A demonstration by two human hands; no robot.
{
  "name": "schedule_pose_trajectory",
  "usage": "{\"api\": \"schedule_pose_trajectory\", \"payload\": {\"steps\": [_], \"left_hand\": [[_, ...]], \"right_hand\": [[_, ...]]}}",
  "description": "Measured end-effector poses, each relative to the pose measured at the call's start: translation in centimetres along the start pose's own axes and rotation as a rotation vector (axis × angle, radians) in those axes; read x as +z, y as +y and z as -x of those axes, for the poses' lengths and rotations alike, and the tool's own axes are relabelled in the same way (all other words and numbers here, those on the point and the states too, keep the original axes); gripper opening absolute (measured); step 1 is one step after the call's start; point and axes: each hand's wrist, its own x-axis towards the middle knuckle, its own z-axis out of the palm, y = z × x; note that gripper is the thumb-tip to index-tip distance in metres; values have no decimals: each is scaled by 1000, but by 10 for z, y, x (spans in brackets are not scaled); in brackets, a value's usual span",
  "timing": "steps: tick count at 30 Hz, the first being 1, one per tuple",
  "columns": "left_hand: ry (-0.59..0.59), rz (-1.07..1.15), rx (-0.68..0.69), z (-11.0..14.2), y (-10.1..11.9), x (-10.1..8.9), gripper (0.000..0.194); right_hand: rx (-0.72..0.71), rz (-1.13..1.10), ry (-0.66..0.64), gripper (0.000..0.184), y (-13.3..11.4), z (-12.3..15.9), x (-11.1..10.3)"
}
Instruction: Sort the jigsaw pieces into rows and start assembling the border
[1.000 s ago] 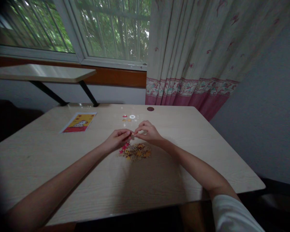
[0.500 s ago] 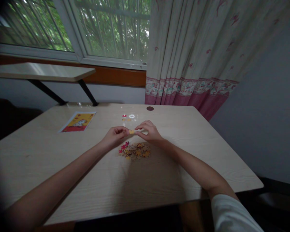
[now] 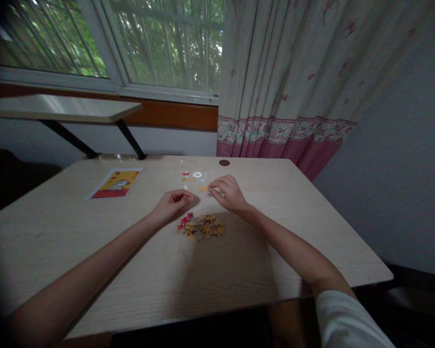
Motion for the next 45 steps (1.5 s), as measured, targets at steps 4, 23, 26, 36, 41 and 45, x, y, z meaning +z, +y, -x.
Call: {"api": "schedule_pose_trajectory", "payload": {"steps": [4,23,26,36,41,45], "left_hand": [[13,-62,-20,-1,-3,-3,16],[-5,-111,5,1,1,-3,14],[-2,-118,-8,1,0,-3,15],[-1,-120,-7,1,1,-2,16],[-8,-108,-3,-1,-5,-3,18],[-15,-110,6,-1,-8,-4,16]], "right_hand": [[42,25,131,10,8,-5,-9],[325,-31,-169,12,38,-28,22],[460,-27,-286,13,53,-32,43],[561,45,-371,15,69,-31,71],[538,71,-362,17,66,-30,69],[506,92,-357,19,61,-33,70]]}}
